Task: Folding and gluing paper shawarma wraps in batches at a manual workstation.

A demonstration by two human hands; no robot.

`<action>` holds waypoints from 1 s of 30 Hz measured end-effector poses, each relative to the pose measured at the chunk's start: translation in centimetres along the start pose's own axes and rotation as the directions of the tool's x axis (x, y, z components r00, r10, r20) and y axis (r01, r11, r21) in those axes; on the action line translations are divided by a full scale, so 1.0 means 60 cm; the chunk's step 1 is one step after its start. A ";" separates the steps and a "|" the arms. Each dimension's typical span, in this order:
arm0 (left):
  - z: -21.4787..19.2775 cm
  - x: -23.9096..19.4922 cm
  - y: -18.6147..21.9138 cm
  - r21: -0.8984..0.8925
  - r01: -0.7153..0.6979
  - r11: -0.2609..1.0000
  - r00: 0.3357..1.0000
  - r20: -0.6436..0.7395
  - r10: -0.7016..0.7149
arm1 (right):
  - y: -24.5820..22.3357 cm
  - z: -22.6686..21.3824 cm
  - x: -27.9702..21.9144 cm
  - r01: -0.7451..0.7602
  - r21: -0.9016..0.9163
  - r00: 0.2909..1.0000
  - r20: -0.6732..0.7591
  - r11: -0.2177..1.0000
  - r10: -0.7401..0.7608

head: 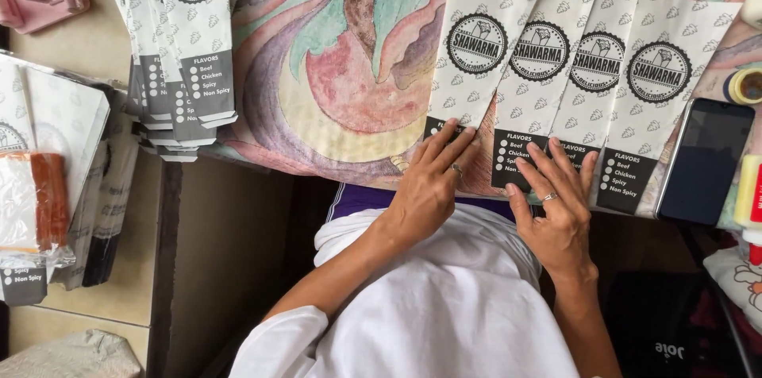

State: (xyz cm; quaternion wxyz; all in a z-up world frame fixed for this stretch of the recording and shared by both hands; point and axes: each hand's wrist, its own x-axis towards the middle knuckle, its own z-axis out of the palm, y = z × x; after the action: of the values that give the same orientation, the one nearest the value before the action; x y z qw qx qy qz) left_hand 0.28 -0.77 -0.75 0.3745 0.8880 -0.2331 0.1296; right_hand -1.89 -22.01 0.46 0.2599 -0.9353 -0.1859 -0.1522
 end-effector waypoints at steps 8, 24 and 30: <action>0.000 0.005 -0.020 -0.129 -0.062 0.990 0.987 -0.155 0.042 | -0.010 -0.007 0.006 0.001 0.033 1.000 -0.017 0.999 0.000; -0.031 -0.020 -0.032 -0.178 -0.237 0.955 0.958 -0.208 0.199 | -0.059 0.044 0.045 0.291 0.226 0.952 -0.164 0.930 -0.258; -0.031 -0.019 -0.034 -0.176 -0.240 0.955 0.955 -0.219 0.200 | -0.058 0.040 0.046 0.280 0.239 0.957 -0.152 0.930 -0.249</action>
State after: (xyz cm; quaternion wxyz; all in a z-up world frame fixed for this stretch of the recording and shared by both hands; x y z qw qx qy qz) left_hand 0.24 2.17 -1.19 0.4666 0.7967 -0.3043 0.2344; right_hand -0.46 -17.21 1.04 0.3670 -0.8492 -0.3126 -0.2157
